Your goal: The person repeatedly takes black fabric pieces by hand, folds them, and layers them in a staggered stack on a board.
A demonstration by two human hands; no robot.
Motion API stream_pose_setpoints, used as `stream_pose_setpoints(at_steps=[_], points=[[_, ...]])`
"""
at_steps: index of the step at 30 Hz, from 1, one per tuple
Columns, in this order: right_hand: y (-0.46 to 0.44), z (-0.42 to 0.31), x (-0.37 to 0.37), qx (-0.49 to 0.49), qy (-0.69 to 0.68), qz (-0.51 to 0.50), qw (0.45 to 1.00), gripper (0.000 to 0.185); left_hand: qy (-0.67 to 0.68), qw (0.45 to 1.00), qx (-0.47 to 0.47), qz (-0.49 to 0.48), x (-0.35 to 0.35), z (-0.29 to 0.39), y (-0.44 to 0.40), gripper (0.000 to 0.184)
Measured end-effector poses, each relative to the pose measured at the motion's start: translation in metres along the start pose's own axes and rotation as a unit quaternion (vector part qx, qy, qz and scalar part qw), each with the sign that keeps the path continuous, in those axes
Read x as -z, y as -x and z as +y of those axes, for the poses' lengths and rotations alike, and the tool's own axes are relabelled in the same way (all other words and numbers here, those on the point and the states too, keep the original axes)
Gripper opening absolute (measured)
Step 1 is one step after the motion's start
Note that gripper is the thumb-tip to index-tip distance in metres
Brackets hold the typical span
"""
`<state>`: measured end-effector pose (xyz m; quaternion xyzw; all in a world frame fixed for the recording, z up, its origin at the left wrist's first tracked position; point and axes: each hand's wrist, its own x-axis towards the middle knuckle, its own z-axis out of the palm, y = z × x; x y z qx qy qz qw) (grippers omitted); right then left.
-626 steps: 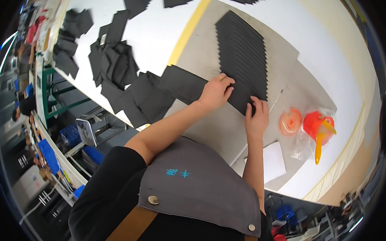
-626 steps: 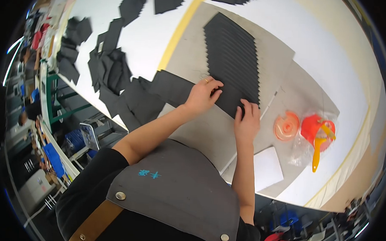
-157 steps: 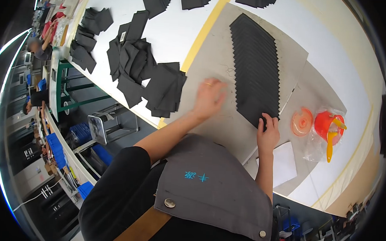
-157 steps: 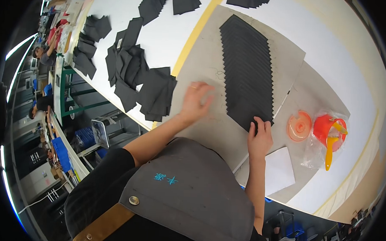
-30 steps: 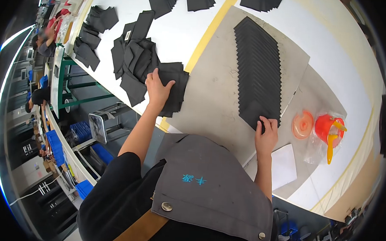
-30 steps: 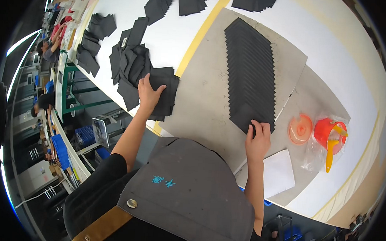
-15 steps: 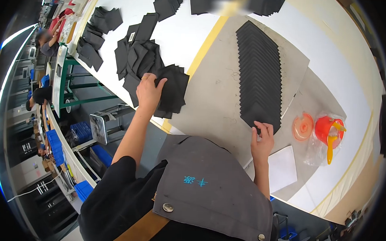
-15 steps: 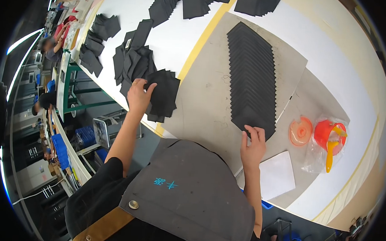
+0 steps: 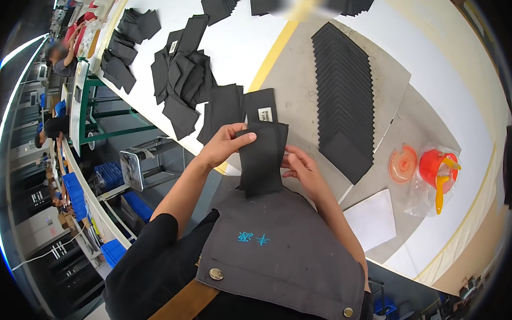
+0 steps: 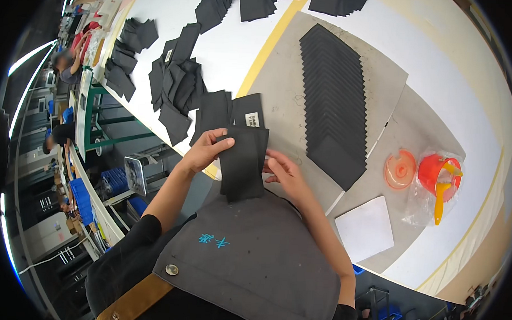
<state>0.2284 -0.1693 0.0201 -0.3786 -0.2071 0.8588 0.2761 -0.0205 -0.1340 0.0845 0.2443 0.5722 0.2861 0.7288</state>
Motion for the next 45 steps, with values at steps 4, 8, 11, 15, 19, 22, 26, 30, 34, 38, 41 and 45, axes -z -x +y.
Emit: stream_pose_setpoints(at_steps=[4,8,11,15,19,22,26,30,34,38,41,45], points=[[-0.019,0.007,-0.006,0.007,0.057,0.015,0.998,0.023,-0.156,0.988,-0.012,-0.016,0.011,-0.009,-0.007,0.024],[-0.038,0.022,-0.006,0.068,0.119,0.060,0.989,0.026,-0.190,0.981,0.042,0.005,0.027,-0.008,-0.006,0.031],[-0.034,0.022,0.000,0.140,0.177,0.102,0.969,0.029,-0.290,0.955,0.033,0.052,0.059,-0.007,-0.009,0.035],[-0.007,-0.001,0.011,0.128,0.288,0.080,0.946,0.018,-0.600,0.761,-0.105,0.223,0.062,-0.008,-0.017,0.042],[0.022,-0.022,0.009,0.138,0.281,0.062,0.948,0.016,-0.446,0.847,-0.285,-0.041,-0.013,0.001,-0.031,0.071],[0.039,-0.037,0.018,0.143,0.342,0.039,0.928,0.025,-0.295,0.931,-0.086,-0.199,-0.059,-0.007,-0.047,0.039],[0.069,-0.028,0.055,0.134,0.291,0.094,0.943,0.028,-0.167,0.969,-0.061,-0.170,-0.101,-0.020,-0.062,0.019],[0.097,0.000,0.094,0.089,0.174,0.238,0.951,0.023,-0.229,0.963,-0.127,-0.065,-0.122,-0.055,-0.083,0.018],[0.099,0.022,0.119,0.139,0.269,0.419,0.856,0.025,-0.304,0.914,-0.267,0.023,-0.142,-0.082,-0.095,0.013],[0.094,0.022,0.109,0.169,0.277,0.504,0.800,0.030,-0.298,0.926,-0.229,0.042,-0.155,-0.077,-0.099,0.011],[0.087,0.026,0.112,0.214,0.245,0.525,0.786,0.030,-0.337,0.914,-0.222,0.031,-0.155,-0.078,-0.104,0.010],[0.081,0.034,0.122,0.242,0.292,0.546,0.747,0.023,-0.364,0.890,-0.273,0.024,-0.152,-0.089,-0.113,0.011]])
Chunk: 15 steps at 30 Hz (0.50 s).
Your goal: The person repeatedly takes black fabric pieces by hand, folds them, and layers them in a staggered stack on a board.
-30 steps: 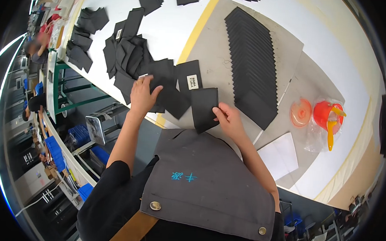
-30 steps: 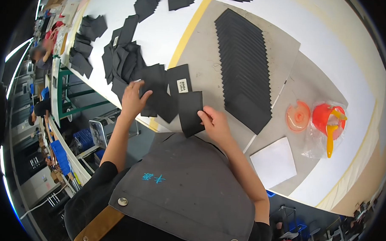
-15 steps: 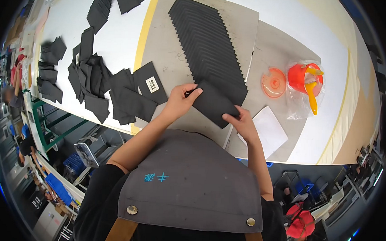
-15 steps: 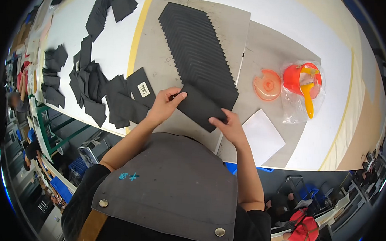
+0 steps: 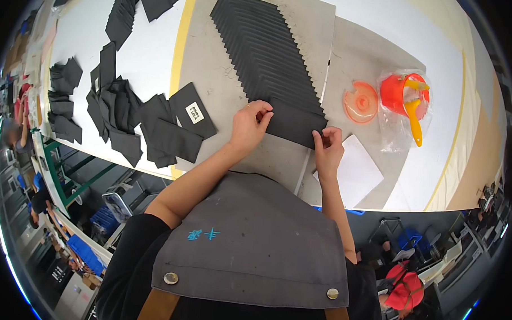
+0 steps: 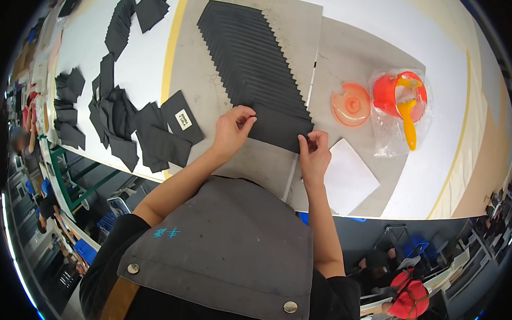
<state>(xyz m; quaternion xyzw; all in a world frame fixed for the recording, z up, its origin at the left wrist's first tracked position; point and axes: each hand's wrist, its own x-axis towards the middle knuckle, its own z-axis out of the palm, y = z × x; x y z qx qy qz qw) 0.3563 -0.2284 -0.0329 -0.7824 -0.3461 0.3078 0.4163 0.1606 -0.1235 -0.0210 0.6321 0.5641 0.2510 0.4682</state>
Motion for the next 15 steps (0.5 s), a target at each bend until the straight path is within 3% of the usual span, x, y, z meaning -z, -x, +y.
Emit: stream_pose_setpoints(at_steps=[8,15], points=[[-0.002,-0.002,0.001,0.045,0.057,-0.020,0.997,0.015,-0.013,1.000,-0.026,0.003,-0.006,-0.009,-0.001,0.014],[-0.003,-0.001,0.001,0.030,0.067,-0.023,0.997,0.017,0.001,0.999,-0.027,0.018,-0.006,-0.013,-0.001,0.015]])
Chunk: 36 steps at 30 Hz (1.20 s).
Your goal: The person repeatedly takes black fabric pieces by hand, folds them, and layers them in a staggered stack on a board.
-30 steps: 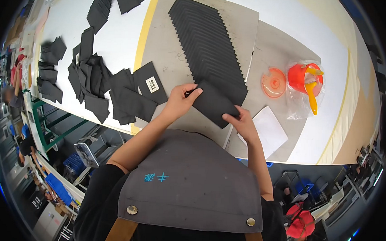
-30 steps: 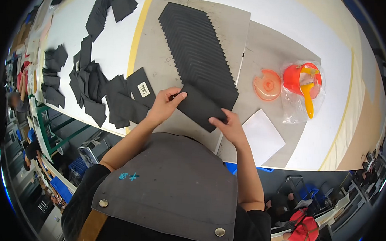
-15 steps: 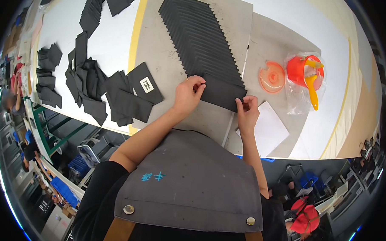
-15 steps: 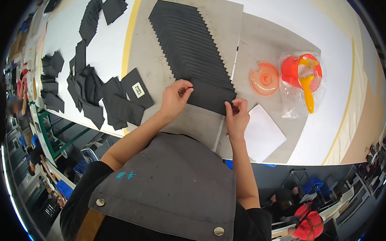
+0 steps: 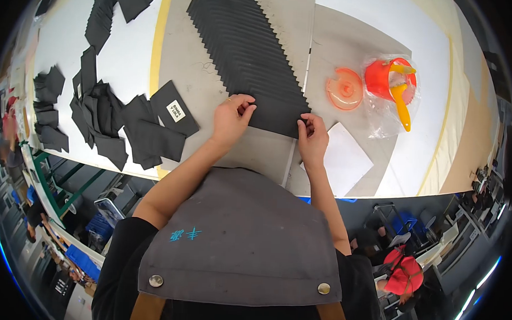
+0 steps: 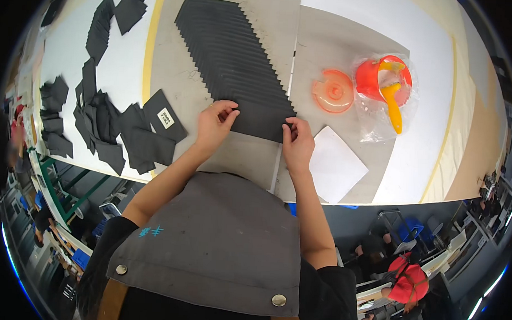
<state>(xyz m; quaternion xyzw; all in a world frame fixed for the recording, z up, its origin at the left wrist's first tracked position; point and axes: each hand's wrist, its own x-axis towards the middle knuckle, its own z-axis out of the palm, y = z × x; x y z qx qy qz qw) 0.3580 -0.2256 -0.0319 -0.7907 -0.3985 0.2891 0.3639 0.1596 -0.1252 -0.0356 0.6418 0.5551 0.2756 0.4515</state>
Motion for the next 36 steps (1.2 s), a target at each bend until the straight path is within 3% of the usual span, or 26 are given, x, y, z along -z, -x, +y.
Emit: stream_pose_setpoints(at_steps=[14,17,19,23,26,28,29,32,35,36], points=[[-0.002,-0.005,0.002,0.018,0.040,-0.010,0.999,0.016,-0.042,0.999,0.015,-0.016,-0.001,0.005,0.000,0.014],[-0.001,-0.012,0.004,0.054,0.118,-0.010,0.992,0.020,-0.061,0.998,0.005,-0.014,-0.003,0.006,0.000,0.013],[0.001,-0.025,0.005,0.135,0.164,-0.005,0.977,0.022,-0.082,0.997,-0.002,-0.009,-0.004,0.008,-0.001,0.014],[0.003,-0.037,-0.011,0.137,0.189,-0.091,0.968,0.026,-0.096,0.995,-0.029,-0.028,0.005,0.006,0.000,0.016],[0.001,-0.037,-0.014,0.131,0.194,-0.097,0.967,0.027,-0.169,0.977,-0.107,0.077,0.042,-0.003,-0.001,0.025],[0.000,-0.039,-0.010,0.134,0.202,-0.102,0.965,0.026,-0.277,0.944,-0.101,0.150,0.086,-0.015,-0.007,0.039],[0.000,-0.039,-0.011,0.132,0.202,-0.101,0.965,0.026,-0.324,0.926,-0.092,0.170,0.106,-0.035,-0.010,0.050],[-0.002,-0.039,-0.010,0.147,0.191,-0.099,0.965,0.025,-0.396,0.906,-0.002,0.148,0.146,-0.065,-0.014,0.057],[-0.001,-0.041,-0.011,0.140,0.180,-0.090,0.970,0.022,-0.380,0.917,0.117,0.030,0.170,-0.055,-0.034,0.036],[0.000,-0.043,-0.011,0.144,0.176,-0.087,0.970,0.021,-0.377,0.919,0.113,0.029,0.176,-0.061,-0.034,0.036]])
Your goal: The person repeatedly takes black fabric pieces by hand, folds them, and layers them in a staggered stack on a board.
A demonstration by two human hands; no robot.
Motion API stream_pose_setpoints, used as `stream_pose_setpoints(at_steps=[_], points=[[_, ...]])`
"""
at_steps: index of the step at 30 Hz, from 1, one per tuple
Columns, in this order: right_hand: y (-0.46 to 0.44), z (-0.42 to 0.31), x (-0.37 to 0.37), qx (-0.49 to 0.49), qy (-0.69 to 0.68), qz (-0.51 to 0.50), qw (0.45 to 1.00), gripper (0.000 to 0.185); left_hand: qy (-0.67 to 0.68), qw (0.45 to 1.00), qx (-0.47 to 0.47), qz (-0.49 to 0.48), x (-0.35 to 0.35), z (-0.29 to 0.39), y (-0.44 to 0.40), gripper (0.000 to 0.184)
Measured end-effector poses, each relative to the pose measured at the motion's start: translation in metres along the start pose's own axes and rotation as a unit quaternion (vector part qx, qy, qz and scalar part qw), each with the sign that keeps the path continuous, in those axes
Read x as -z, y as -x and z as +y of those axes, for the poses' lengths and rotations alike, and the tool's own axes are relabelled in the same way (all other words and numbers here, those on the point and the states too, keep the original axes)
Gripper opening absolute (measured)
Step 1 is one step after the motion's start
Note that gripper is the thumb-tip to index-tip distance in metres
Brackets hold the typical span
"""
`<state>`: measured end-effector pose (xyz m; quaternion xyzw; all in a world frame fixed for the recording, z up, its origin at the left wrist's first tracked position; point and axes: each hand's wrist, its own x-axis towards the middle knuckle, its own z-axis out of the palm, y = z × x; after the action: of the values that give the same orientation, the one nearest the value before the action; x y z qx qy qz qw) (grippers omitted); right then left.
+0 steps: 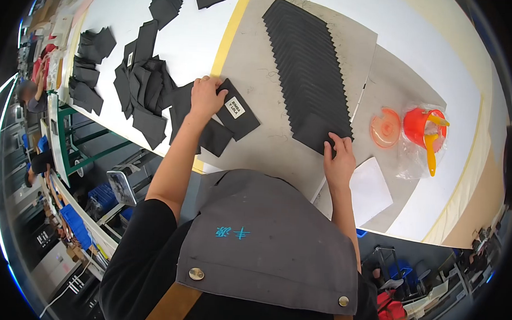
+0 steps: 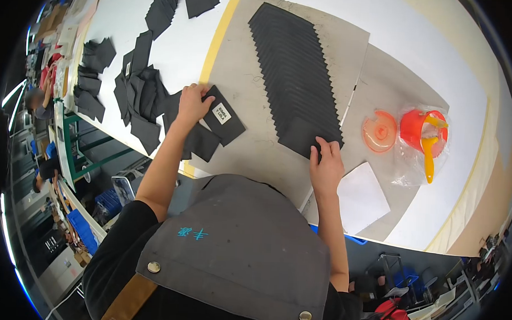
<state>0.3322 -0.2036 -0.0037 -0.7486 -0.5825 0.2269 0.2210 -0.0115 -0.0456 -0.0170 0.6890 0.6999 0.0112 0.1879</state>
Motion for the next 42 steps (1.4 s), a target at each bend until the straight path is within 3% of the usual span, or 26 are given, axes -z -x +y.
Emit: stream_pose_setpoints(at_steps=[3,6,7,8,9,10,12,13,15,16,19,20,21,22,23,24,25,28,29,31,35,37,38,39,40,42], points=[[0.000,-0.012,0.007,0.008,-0.022,0.016,1.000,0.022,0.012,0.998,-0.066,0.001,0.006,-0.006,-0.003,0.024],[0.003,-0.021,0.010,-0.028,-0.187,-0.071,0.979,0.028,0.124,0.982,-0.087,-0.115,0.083,0.042,0.029,0.014],[0.004,-0.020,0.002,-0.031,-0.185,-0.071,0.980,0.028,0.159,0.969,-0.086,-0.170,0.105,0.058,0.039,0.013],[0.005,-0.022,-0.007,-0.051,-0.310,-0.139,0.939,0.032,0.160,0.968,-0.088,-0.173,0.118,0.068,0.050,0.013],[0.007,-0.026,-0.013,-0.069,-0.429,-0.203,0.878,0.036,0.257,0.934,-0.109,-0.224,0.128,0.075,0.059,0.014],[0.008,-0.034,-0.012,-0.071,-0.427,-0.201,0.879,0.036,0.349,0.887,-0.130,-0.271,0.131,0.080,0.066,0.015],[0.006,-0.048,-0.005,-0.168,-0.585,-0.347,0.713,0.060,0.380,0.859,-0.181,-0.292,0.128,0.088,0.073,0.016],[0.006,-0.048,-0.005,-0.169,-0.585,-0.344,0.715,0.060,0.407,0.828,-0.228,-0.312,0.125,0.093,0.075,0.018],[0.008,-0.044,-0.006,-0.167,-0.689,-0.431,0.558,0.079,0.436,0.805,-0.218,-0.339,0.115,0.102,0.077,0.019],[0.011,-0.044,-0.003,-0.209,-0.732,-0.401,0.510,0.082,0.427,0.798,-0.242,-0.349,0.110,0.106,0.077,0.019],[0.017,-0.022,0.004,-0.229,-0.769,-0.337,0.493,0.074,0.425,0.783,-0.271,-0.365,0.099,0.119,0.077,0.017],[0.019,-0.016,0.009,-0.257,-0.742,-0.313,0.534,0.052,0.405,0.775,-0.302,-0.380,0.093,0.120,0.075,0.019],[0.021,-0.012,0.008,-0.259,-0.743,-0.308,0.535,0.052,0.385,0.766,-0.332,-0.393,0.088,0.120,0.075,0.021],[0.022,-0.007,0.006,-0.247,-0.703,-0.272,0.609,0.041,0.384,0.764,-0.334,-0.397,0.082,0.124,0.077,0.021],[0.024,-0.004,0.006,-0.234,-0.656,-0.235,0.678,0.031,0.491,0.745,-0.244,-0.379,0.075,0.129,0.081,0.023],[0.025,-0.004,0.010,-0.262,-0.681,-0.208,0.651,0.028,0.588,0.712,-0.148,-0.354,0.066,0.133,0.084,0.026],[0.027,-0.002,0.011,-0.263,-0.681,-0.206,0.651,0.028,0.587,0.711,-0.149,-0.357,0.055,0.135,0.086,0.026],[0.033,0.002,0.010,-0.256,-0.697,-0.133,0.656,0.027,0.550,0.790,-0.002,-0.271,0.010,0.134,0.093,0.036],[0.035,0.005,0.011,-0.249,-0.689,-0.127,0.669,0.027,0.550,0.789,-0.002,-0.272,-0.001,0.131,0.093,0.036],[0.039,0.012,0.008,-0.244,-0.680,-0.120,0.681,0.027,0.510,0.776,0.034,-0.370,-0.014,0.133,0.088,0.026],[0.047,0.030,0.000,-0.262,-0.598,-0.043,0.756,0.022,0.525,0.790,0.056,-0.313,-0.044,0.141,0.096,0.018],[0.046,0.034,0.002,-0.269,-0.565,-0.017,0.780,0.021,0.467,0.835,0.032,-0.290,-0.050,0.147,0.092,0.015],[0.045,0.036,0.003,-0.254,-0.500,-0.007,0.828,0.020,0.466,0.835,0.032,-0.290,-0.058,0.148,0.091,0.015],[0.044,0.038,0.004,-0.238,-0.431,0.003,0.871,0.019,0.465,0.854,-0.004,-0.233,-0.064,0.151,0.090,0.014],[0.043,0.044,0.003,-0.239,-0.431,0.004,0.870,0.019,0.462,0.869,-0.040,-0.175,-0.070,0.153,0.089,0.013],[0.040,0.049,0.001,-0.198,-0.283,0.022,0.938,0.020,0.456,0.880,-0.045,-0.130,-0.072,0.161,0.087,0.012]])
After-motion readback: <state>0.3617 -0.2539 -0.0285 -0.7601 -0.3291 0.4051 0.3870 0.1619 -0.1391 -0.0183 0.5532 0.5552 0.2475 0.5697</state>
